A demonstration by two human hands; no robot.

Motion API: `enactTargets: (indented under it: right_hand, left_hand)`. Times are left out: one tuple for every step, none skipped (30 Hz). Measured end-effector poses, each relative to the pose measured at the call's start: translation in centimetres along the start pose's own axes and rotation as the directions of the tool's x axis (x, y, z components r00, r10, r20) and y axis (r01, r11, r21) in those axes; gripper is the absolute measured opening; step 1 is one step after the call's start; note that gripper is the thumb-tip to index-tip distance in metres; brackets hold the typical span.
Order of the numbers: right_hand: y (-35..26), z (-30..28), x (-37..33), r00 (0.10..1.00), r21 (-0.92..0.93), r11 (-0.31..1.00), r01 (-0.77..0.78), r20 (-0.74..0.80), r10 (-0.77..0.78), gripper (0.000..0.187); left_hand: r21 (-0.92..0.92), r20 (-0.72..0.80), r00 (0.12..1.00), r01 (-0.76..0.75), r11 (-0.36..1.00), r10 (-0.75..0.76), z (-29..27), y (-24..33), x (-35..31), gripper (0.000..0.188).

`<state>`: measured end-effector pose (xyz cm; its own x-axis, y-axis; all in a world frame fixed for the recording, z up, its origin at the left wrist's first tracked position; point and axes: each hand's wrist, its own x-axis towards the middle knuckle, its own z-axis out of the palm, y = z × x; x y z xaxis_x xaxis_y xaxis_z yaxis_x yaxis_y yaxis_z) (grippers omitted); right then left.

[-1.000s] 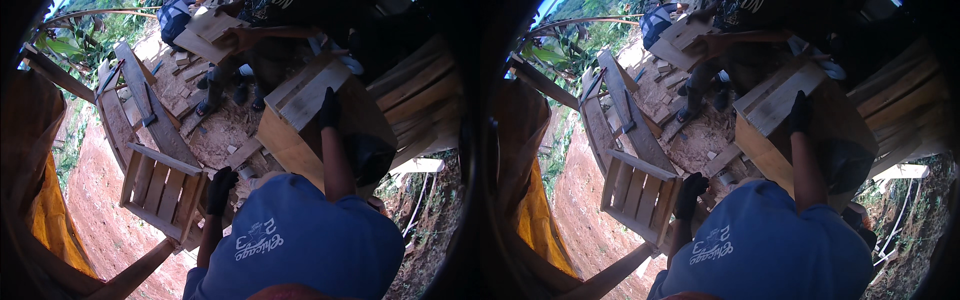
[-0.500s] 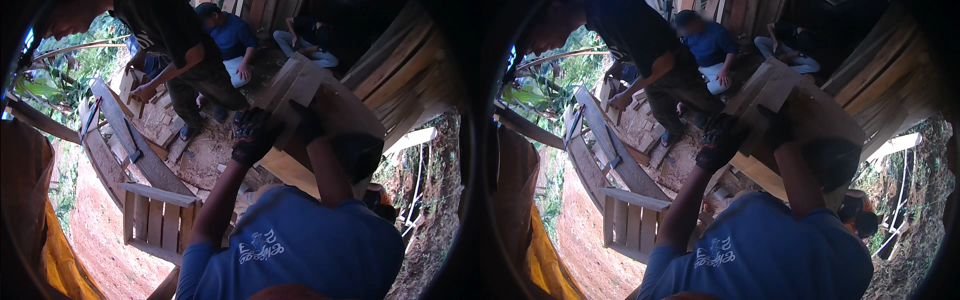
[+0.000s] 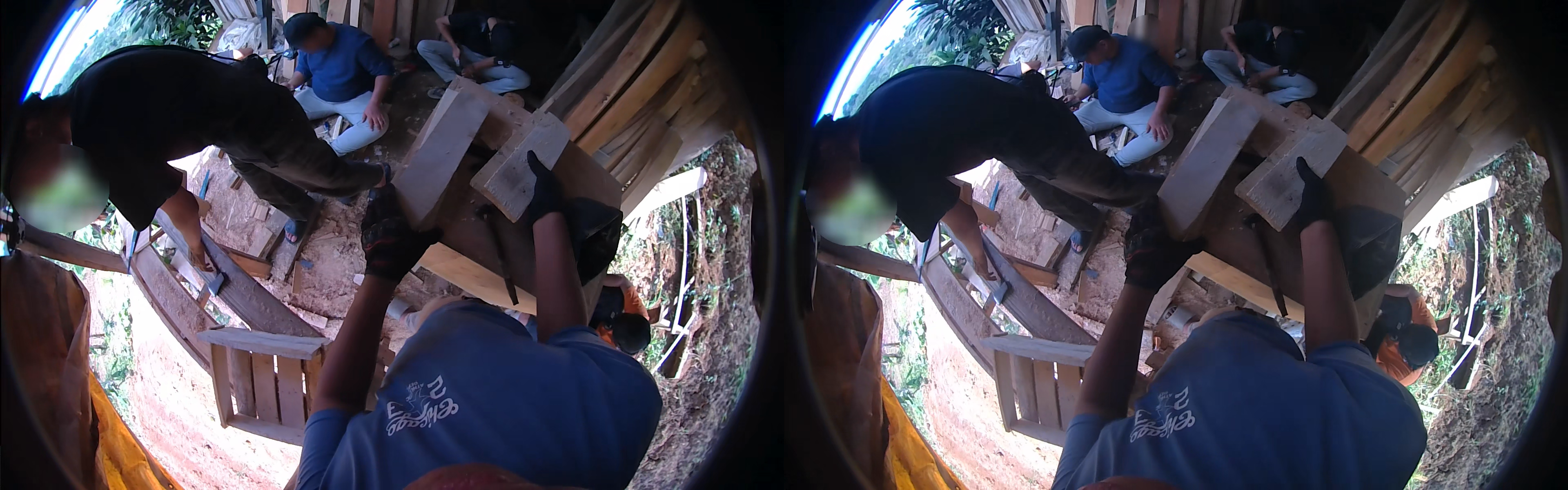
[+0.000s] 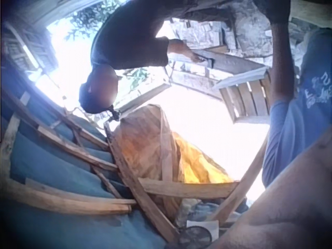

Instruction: The person assembles a wood crate by placing slats onto a frame and driving nails into them using a hammer.

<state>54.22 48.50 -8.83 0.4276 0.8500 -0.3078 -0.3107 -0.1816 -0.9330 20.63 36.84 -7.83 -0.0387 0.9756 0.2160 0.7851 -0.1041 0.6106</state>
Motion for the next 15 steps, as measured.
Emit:
enactTargets:
  right_hand:
    - [0.3,-0.8,1.2,0.999,-0.007,1.000,-0.007,-0.031,0.007,0.064]
    - [0.7,-1.7,2.5,0.997,-0.161,0.987,0.006,-0.078,-0.019,0.065]
    - [0.8,-2.7,3.4,0.991,-0.311,0.950,0.014,-0.125,-0.056,0.066]
    - [1.2,-3.5,4.2,0.981,-0.455,0.891,0.014,-0.166,-0.100,0.067]
    - [1.1,-3.1,3.7,0.987,-0.416,0.908,0.048,-0.120,-0.107,0.068]
    - [0.3,-2.7,2.0,0.990,-0.376,0.923,0.078,-0.077,-0.116,0.068]
    - [0.0,-2.5,0.7,0.991,-0.333,0.937,0.106,-0.036,-0.125,0.069]
    - [-0.2,-3.2,0.6,0.993,-0.304,0.948,0.098,-0.028,-0.112,0.071]
    - [-0.6,-3.9,0.8,0.990,-0.360,0.926,0.116,-0.038,-0.139,0.069]
    - [-0.9,-4.6,1.1,0.985,-0.415,0.900,0.132,-0.046,-0.165,0.068]
    - [-1.3,-5.6,1.4,0.979,-0.467,0.872,0.145,-0.059,-0.194,0.067]
    - [-1.8,-6.4,1.7,0.977,-0.522,0.836,0.168,-0.023,-0.211,0.065]
    - [-2.4,-7.1,2.1,0.974,-0.574,0.796,0.192,0.014,-0.225,0.063]
    - [-3.2,-7.8,2.8,0.969,-0.621,0.752,0.221,0.054,-0.241,0.061]
    - [-3.5,-8.7,3.7,0.960,-0.642,0.724,0.252,0.069,-0.273,0.062]
  left_hand:
    - [0.007,0.026,1.000,-0.017,1.000,0.017,0.0,-0.1,0.0,0.120]
    - [0.022,0.007,1.000,-0.018,1.000,0.018,0.3,-0.2,-0.1,0.120]
    - [0.034,-0.009,1.000,-0.022,0.999,0.023,0.8,-0.3,-0.2,0.120]
    - [0.045,-0.023,0.999,-0.027,0.999,0.029,1.4,-0.4,-0.2,0.121]
    - [0.059,-0.023,0.999,-0.026,0.998,0.028,1.7,-0.9,-0.3,0.121]
    - [0.073,-0.022,0.999,-0.026,0.997,0.028,1.8,-1.3,-0.3,0.121]
    - [0.086,-0.020,0.999,-0.026,0.996,0.028,1.9,-1.7,-0.3,0.121]
    - [0.094,0.005,1.000,-0.012,0.996,0.012,1.6,-1.5,0.0,0.120]
    - [0.102,0.030,1.000,0.002,0.995,-0.005,1.4,-1.3,0.3,0.119]
    - [0.111,0.056,0.998,0.016,0.994,-0.022,1.1,-1.1,0.4,0.118]
    - [0.072,0.069,0.997,0.015,0.997,-0.020,0.9,-1.0,0.5,0.119]
    - [0.035,0.078,0.997,0.016,0.999,-0.019,0.5,-1.0,0.6,0.121]
    - [-0.001,0.088,0.996,0.019,1.000,-0.018,0.2,-1.0,0.7,0.123]
    - [0.017,0.079,0.997,0.011,1.000,-0.013,0.2,-0.9,0.8,0.123]
    - [0.033,0.074,0.997,0.006,0.999,-0.009,0.3,-0.9,0.8,0.122]
